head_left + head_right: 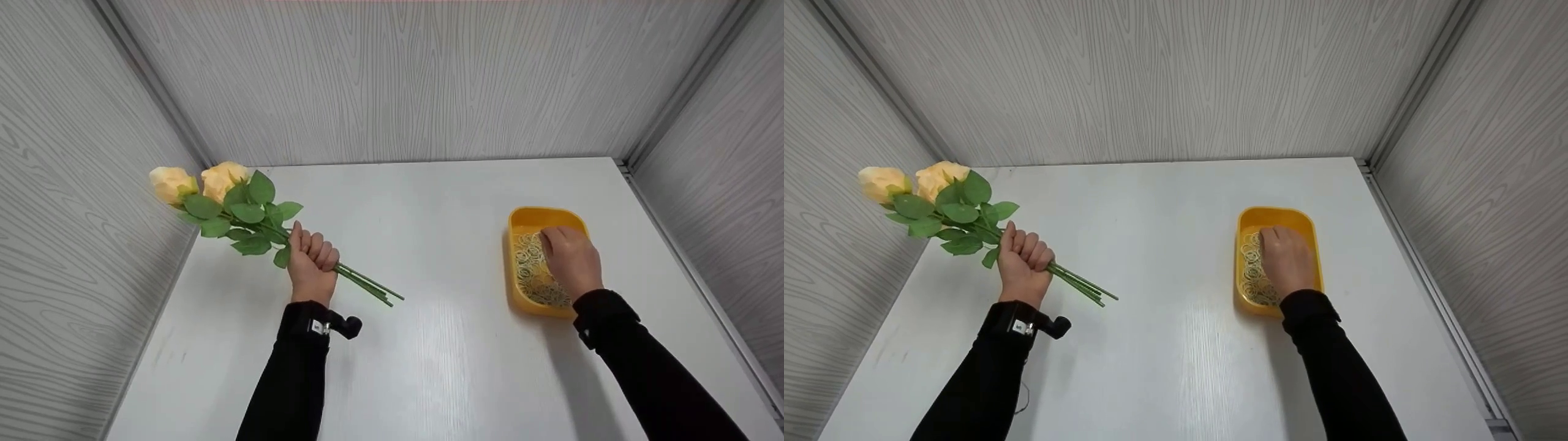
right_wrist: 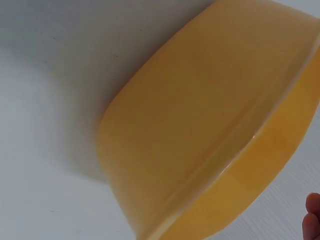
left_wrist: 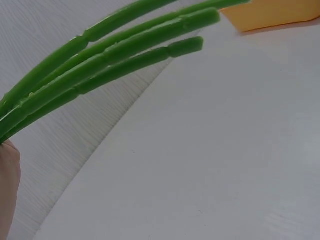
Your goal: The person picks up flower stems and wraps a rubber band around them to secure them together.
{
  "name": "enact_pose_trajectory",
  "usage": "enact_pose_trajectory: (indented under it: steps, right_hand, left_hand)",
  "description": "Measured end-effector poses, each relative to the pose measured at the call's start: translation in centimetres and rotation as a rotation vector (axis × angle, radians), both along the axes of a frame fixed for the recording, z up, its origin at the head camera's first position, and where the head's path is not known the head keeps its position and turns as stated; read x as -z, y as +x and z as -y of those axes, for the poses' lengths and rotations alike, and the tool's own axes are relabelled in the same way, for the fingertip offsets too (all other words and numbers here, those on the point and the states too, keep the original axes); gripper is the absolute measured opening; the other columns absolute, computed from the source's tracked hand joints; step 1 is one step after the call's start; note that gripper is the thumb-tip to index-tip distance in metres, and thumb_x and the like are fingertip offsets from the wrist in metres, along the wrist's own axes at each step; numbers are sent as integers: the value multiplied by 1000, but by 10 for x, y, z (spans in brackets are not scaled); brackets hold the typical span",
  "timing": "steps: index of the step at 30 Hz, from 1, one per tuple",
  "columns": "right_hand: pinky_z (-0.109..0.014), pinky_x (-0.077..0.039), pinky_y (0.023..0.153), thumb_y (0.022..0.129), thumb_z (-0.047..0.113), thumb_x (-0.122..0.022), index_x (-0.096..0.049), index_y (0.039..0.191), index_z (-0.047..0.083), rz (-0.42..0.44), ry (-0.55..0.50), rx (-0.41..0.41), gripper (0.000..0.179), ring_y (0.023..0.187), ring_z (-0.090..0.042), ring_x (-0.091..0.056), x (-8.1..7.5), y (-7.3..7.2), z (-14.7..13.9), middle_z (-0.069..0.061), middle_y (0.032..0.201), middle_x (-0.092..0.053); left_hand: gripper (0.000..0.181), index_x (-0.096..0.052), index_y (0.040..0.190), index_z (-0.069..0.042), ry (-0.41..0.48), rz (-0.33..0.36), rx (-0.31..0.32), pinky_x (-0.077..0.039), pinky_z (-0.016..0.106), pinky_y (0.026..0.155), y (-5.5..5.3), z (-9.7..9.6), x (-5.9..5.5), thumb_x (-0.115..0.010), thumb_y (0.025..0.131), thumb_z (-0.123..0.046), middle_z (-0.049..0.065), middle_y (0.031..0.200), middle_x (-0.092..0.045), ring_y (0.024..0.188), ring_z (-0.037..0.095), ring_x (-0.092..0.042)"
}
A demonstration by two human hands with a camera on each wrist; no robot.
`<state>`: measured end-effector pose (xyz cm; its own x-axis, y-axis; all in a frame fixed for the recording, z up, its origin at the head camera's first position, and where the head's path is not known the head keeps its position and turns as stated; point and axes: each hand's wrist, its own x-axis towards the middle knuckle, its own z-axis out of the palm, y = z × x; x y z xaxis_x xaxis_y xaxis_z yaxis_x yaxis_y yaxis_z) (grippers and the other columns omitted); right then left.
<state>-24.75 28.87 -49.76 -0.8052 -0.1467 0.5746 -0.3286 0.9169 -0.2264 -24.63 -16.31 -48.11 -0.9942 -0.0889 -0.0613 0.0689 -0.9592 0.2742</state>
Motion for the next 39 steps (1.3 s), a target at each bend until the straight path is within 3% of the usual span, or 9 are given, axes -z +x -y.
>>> enact_pose_trajectory:
  steps: [8, 17, 24, 29, 39]
  right_hand:
    - [-49, -52, 72, 96, 1, -70, -68, 98, -5, -90, 30, -115, 7, 77, -38, -62, -3, 0, 10, -20, 85, -65]
    - [-44, -51, 70, 91, -1, -75, -71, 97, -4, -160, -16, -234, 8, 74, -34, -58, -2, 6, 34, -15, 81, -61]
    - [-37, -48, 65, 89, -4, -76, -71, 96, -1, -192, -31, -424, 9, 71, -26, -55, -8, 18, 67, -8, 79, -58]
    - [-34, -48, 64, 87, -3, -78, -72, 96, 1, -201, -28, -527, 12, 70, -22, -56, -13, 25, 88, -6, 79, -61]
    - [-30, -51, 65, 83, -4, -82, -73, 95, 4, -227, -4, -560, 17, 72, -19, -58, -13, 34, 104, -4, 80, -63]
  left_hand:
    - [58, -30, 58, -14, 60, -48, -11, -11, 22, 43, 0, -8, -4, -44, 112, -33, -5, 52, -18, 42, 8, -13]
    - [58, -27, 60, -13, 134, -113, 0, -10, 22, 43, 0, -16, -8, -41, 112, -34, -4, 53, -16, 42, 8, -12]
    - [57, -24, 62, -13, 156, -163, 12, -9, 22, 43, 0, -23, -13, -38, 113, -36, -4, 55, -14, 43, 8, -9]
    - [58, -26, 61, -13, 164, -157, 17, -9, 22, 43, 0, -27, -15, -39, 112, -36, -4, 54, -16, 43, 8, -10]
    - [58, -26, 61, -12, 198, -177, 30, -8, 23, 43, -1, -37, -16, -38, 112, -37, -4, 54, -15, 43, 8, -9]
